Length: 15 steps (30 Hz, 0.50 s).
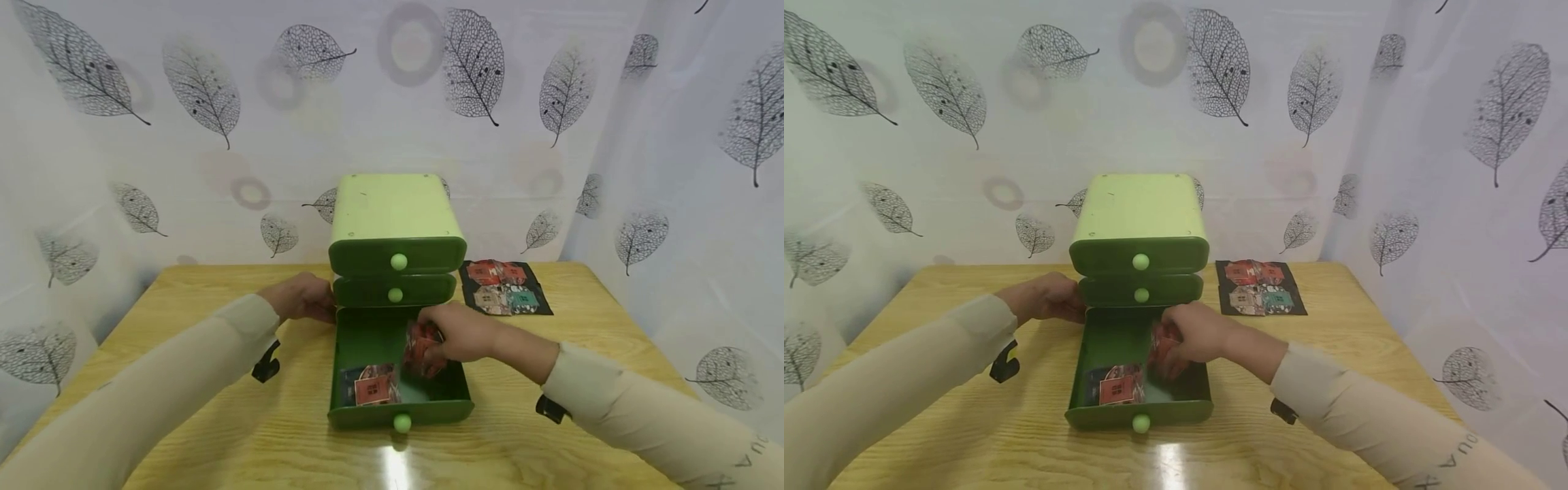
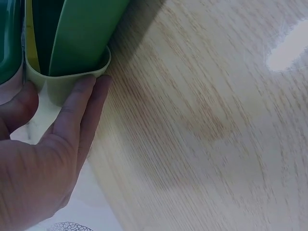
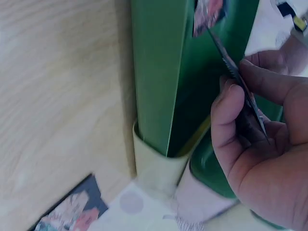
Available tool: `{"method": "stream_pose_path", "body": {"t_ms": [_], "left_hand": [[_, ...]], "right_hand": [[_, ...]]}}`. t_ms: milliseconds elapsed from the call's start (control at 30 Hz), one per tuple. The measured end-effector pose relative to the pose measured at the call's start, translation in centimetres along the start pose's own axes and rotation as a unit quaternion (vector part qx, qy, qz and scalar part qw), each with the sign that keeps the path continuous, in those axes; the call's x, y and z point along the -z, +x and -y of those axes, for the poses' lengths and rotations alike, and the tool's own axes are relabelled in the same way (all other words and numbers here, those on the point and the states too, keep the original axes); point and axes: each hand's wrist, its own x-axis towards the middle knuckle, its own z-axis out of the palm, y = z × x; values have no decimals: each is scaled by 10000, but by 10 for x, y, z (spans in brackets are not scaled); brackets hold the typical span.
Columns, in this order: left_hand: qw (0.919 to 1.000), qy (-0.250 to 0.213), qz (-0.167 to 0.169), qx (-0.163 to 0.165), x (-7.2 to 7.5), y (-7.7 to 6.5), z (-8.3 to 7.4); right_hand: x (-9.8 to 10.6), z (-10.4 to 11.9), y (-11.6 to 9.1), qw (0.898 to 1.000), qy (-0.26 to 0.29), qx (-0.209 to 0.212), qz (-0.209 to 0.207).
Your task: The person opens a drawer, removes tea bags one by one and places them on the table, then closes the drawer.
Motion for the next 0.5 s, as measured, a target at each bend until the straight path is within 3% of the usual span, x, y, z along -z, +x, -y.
{"method": "stream_pose_path", "body": {"t_ms": [200, 367, 500], "left_hand": [[9999, 78, 106, -40, -1, -1, -1], [9999, 132, 40, -59, -2, -1, 0], [9998, 169, 33, -83, -2, -2, 1]], "right_hand": [[21, -17, -14, 9997, -51, -180, -143], [36, -35, -30, 9991, 236, -272, -244], [43, -52, -40, 9963, 508, -610, -326]]}}
